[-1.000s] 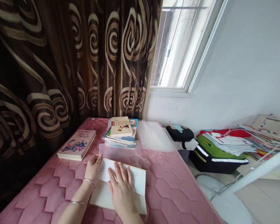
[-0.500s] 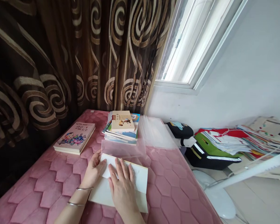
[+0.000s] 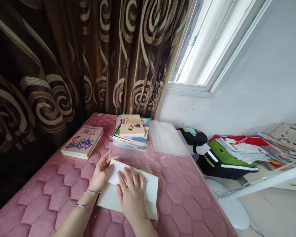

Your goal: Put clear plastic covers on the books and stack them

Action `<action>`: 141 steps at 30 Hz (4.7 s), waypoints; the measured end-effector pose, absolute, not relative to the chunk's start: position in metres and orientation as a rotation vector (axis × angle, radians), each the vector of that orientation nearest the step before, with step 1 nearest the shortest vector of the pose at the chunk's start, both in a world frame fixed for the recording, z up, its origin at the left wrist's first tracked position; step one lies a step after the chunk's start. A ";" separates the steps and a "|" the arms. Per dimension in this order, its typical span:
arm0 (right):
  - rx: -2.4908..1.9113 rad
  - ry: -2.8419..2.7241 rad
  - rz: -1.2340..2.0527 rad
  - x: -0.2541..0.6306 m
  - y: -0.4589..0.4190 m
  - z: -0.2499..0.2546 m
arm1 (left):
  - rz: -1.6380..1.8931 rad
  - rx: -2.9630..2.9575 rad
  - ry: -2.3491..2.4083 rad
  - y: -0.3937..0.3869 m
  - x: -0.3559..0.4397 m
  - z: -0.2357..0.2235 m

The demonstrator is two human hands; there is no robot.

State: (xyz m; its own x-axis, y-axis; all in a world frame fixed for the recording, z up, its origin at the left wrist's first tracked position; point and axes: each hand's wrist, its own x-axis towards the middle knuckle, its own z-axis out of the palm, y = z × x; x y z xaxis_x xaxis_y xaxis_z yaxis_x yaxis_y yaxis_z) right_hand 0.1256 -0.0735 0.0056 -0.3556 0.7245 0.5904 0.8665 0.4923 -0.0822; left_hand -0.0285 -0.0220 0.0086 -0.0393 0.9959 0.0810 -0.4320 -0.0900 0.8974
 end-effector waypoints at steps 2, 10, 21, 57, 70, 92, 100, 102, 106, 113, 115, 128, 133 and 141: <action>-1.312 -2.184 -0.325 0.126 -0.073 0.005 | 1.453 0.929 0.856 -0.023 -0.029 0.011; -1.290 -2.169 -0.315 0.126 -0.072 0.003 | 1.430 0.996 0.871 -0.025 -0.028 0.012; -1.262 -2.164 -0.249 0.128 -0.071 0.008 | 1.458 1.016 0.957 -0.020 -0.027 0.004; -1.122 -0.788 1.179 0.205 -0.025 0.001 | 1.595 1.067 1.154 -0.016 -0.025 0.006; -1.017 -0.835 1.199 0.206 -0.022 -0.008 | 1.600 1.103 1.160 -0.015 -0.025 0.003; -1.017 -0.771 1.251 0.207 -0.026 -0.002 | 1.600 1.109 1.189 -0.017 -0.027 0.004; -1.089 -0.724 1.201 0.206 -0.024 -0.006 | 1.621 1.118 1.152 -0.017 -0.026 0.004; -1.111 -0.705 1.181 0.206 -0.025 -0.005 | 1.623 1.111 1.145 -0.017 -0.026 0.004; -1.115 -0.690 1.166 0.207 -0.025 -0.007 | 1.607 1.087 1.143 -0.018 -0.025 0.003; -1.106 -0.769 1.166 0.206 -0.026 -0.006 | 1.618 1.088 1.140 -0.019 -0.025 0.006; -1.088 -0.782 1.169 0.206 -0.026 -0.005 | 1.611 1.088 1.141 -0.019 -0.025 0.007; -1.137 -0.874 1.095 0.207 -0.031 0.000 | 1.614 1.110 1.167 -0.020 -0.025 0.006; -1.237 -0.799 0.921 0.215 -0.032 0.011 | 1.642 1.098 1.193 -0.017 -0.026 0.004; -1.323 -0.928 0.997 0.217 -0.033 0.030 | 1.638 1.126 1.221 -0.016 -0.027 0.001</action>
State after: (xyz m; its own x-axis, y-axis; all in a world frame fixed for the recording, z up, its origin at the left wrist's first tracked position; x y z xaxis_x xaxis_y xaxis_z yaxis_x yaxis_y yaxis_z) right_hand 0.2167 -0.0326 0.0301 0.3197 0.9473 -0.0216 -0.0471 -0.0069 -0.9989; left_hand -0.0268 -0.0158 0.0009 -0.2962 0.9352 0.1942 -0.0807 -0.2271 0.9705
